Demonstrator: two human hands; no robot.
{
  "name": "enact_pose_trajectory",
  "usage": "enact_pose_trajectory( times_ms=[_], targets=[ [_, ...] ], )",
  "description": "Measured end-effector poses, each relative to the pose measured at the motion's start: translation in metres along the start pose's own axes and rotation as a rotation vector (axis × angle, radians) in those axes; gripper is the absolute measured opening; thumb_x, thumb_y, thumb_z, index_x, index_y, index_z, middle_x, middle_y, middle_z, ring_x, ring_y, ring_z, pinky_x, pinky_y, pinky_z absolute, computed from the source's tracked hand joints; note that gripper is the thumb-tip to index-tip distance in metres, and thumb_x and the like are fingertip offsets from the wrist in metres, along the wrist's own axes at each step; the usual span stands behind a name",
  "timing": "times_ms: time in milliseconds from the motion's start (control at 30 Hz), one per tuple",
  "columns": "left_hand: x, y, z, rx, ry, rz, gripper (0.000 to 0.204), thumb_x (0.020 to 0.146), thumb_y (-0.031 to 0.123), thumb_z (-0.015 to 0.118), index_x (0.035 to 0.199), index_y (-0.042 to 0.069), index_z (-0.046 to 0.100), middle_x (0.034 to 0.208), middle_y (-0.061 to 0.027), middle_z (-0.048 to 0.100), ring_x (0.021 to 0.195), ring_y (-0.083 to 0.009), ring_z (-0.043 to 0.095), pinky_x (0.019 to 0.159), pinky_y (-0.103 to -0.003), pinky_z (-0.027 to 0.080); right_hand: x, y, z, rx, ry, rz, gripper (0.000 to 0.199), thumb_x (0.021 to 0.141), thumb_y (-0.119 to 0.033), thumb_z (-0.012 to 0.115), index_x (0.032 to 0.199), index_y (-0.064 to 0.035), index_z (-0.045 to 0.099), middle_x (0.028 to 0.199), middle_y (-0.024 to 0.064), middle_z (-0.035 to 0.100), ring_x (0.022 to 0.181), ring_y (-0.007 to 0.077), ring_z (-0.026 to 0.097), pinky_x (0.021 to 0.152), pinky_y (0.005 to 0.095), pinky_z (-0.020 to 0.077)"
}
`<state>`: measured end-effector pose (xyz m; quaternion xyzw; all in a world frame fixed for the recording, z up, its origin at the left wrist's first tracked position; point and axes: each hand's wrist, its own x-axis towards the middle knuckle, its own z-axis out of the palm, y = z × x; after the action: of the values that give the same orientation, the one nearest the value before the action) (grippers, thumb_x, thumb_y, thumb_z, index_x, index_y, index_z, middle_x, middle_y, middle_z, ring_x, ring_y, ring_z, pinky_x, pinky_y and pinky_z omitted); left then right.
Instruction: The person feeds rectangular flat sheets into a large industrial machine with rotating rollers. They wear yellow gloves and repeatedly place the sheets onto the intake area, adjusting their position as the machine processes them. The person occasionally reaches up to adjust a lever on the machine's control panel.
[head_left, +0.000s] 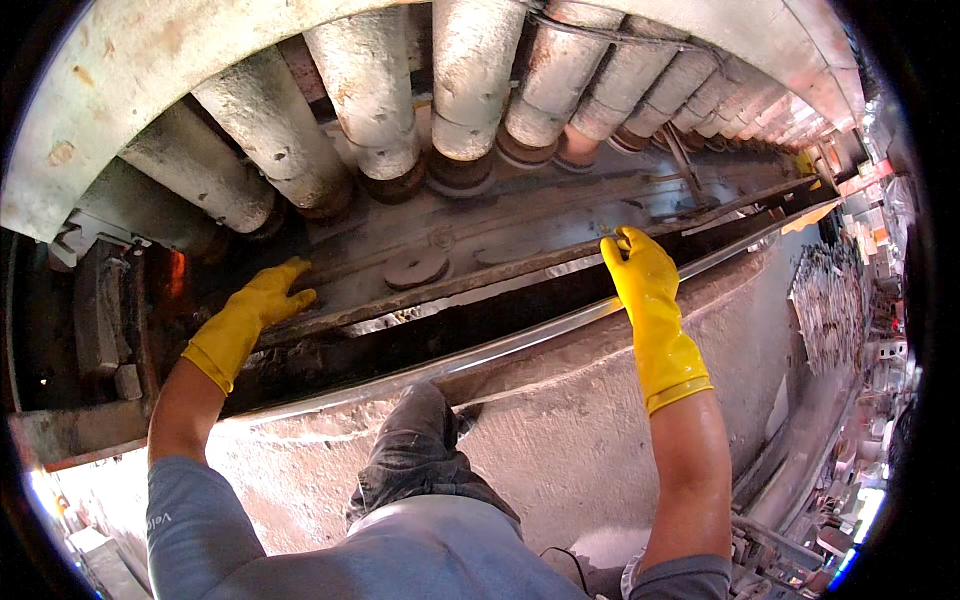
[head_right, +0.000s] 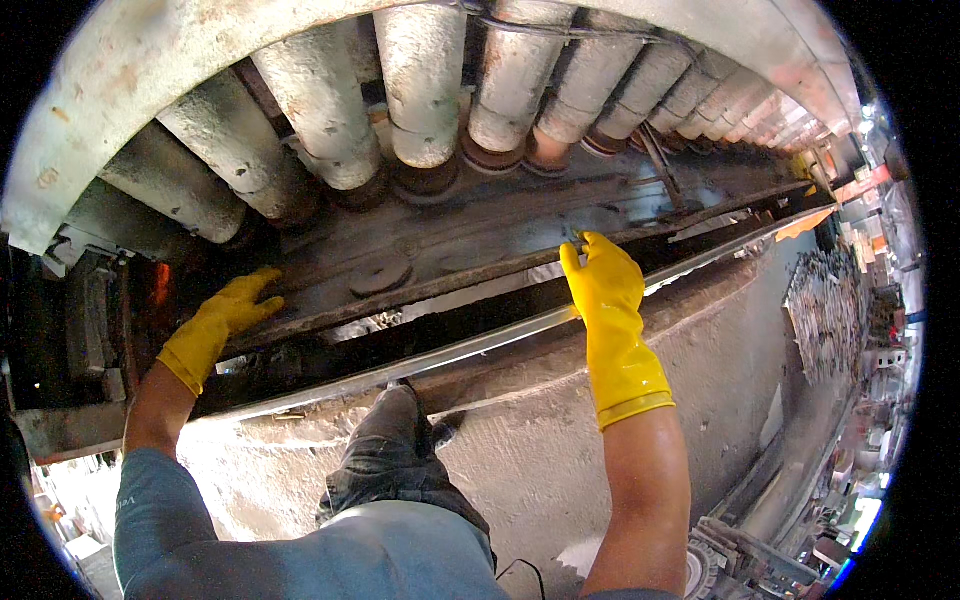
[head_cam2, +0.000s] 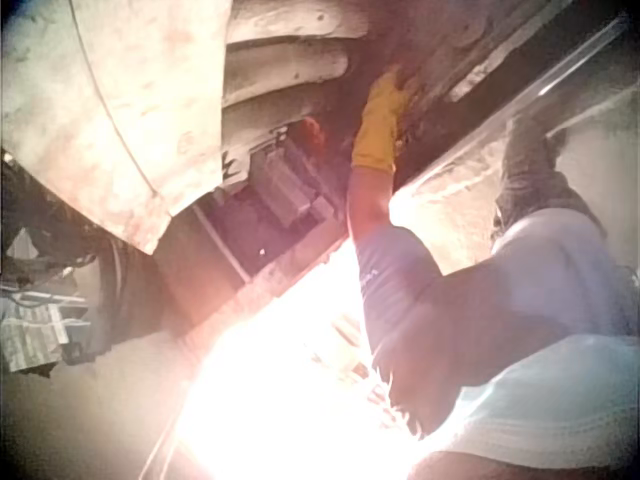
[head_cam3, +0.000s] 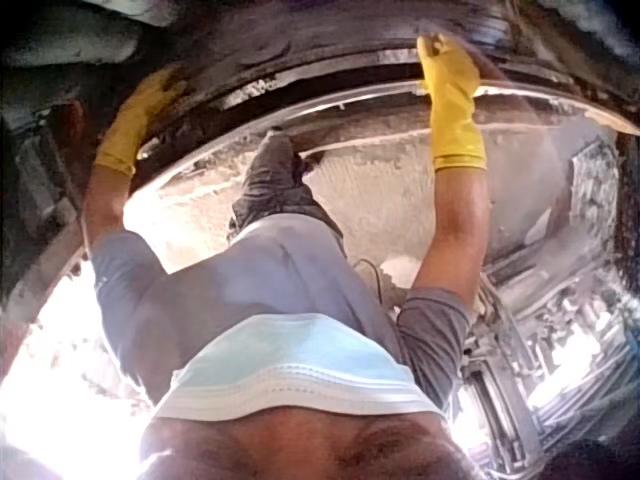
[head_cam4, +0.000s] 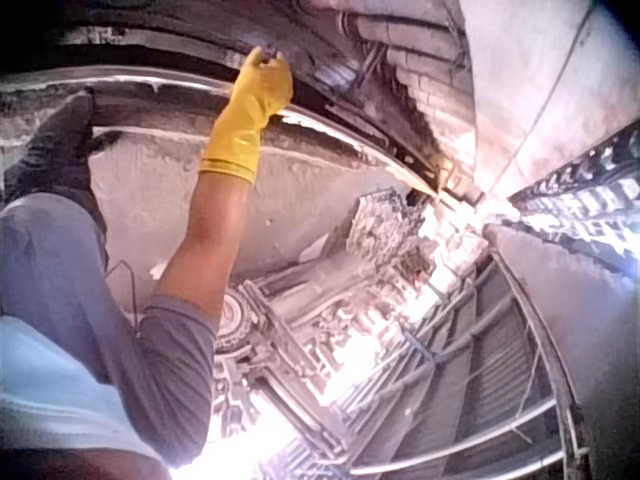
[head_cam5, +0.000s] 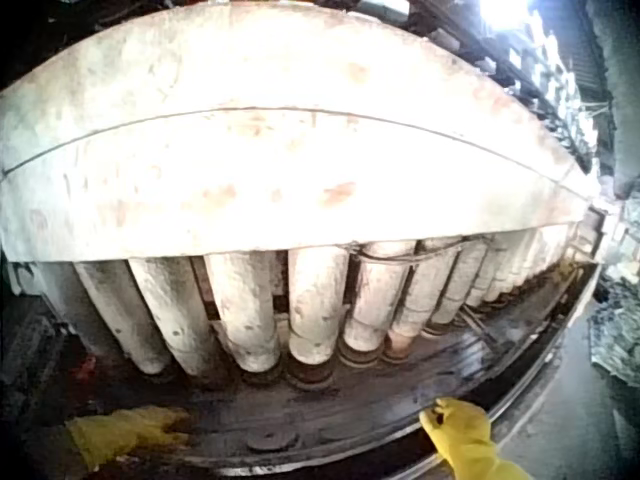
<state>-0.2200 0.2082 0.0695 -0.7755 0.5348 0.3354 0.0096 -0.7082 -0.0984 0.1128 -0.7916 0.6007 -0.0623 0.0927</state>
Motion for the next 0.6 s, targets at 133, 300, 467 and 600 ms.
enact_pose_trajectory(
  times_ms=[133, 300, 467, 600],
  targets=[
    [0.012, -0.003, -0.012, 0.02, 0.041, -0.015, 0.074, 0.1, 0.043, 0.067, 0.157, 0.002, 0.048, 0.164, -0.0262, 0.044, 0.15, -0.0418, 0.045, 0.125, -0.044, 0.035, 0.014, -0.011, 0.001, 0.007, -0.016, 0.009, 0.054, 0.098, -0.053, 0.066, 0.132, -0.0132, 0.073, 0.118, 0.0086, 0.08, 0.112, 0.0304, 0.074, 0.097, 0.0429, 0.0565],
    [0.054, -0.025, -0.014, 0.064, 0.046, 0.047, 0.078, 0.097, 0.044, 0.07, 0.157, 0.0, 0.047, 0.163, -0.0282, 0.044, 0.15, -0.0426, 0.045, 0.125, -0.044, 0.036, 0.031, -0.026, 0.004, 0.003, 0.031, -0.008, 0.05, 0.097, -0.049, 0.068, 0.13, -0.0125, 0.074, 0.114, 0.0086, 0.08, 0.11, 0.0293, 0.075, 0.095, 0.0412, 0.0573],
    [0.094, -0.031, -0.014, 0.09, 0.006, 0.048, 0.086, 0.097, 0.052, 0.066, 0.159, -0.003, 0.042, 0.166, -0.0298, 0.039, 0.154, -0.0422, 0.038, 0.129, -0.044, 0.029, 0.046, -0.028, 0.009, -0.002, 0.05, -0.011, 0.051, 0.097, -0.05, 0.068, 0.13, -0.0129, 0.074, 0.116, 0.0094, 0.08, 0.111, 0.0306, 0.074, 0.096, 0.0427, 0.0568],
    [0.125, -0.031, 0.016, 0.201, -0.014, -0.063, 0.093, 0.096, 0.057, 0.066, 0.163, -0.002, 0.036, 0.171, -0.0279, 0.031, 0.159, -0.0409, 0.03, 0.13, -0.044, 0.025, 0.047, -0.035, 0.006, 0.02, 0.028, -0.002, 0.05, 0.097, -0.051, 0.068, 0.13, -0.0131, 0.074, 0.116, 0.0095, 0.08, 0.111, 0.0313, 0.074, 0.096, 0.043, 0.0567]
  ],
)
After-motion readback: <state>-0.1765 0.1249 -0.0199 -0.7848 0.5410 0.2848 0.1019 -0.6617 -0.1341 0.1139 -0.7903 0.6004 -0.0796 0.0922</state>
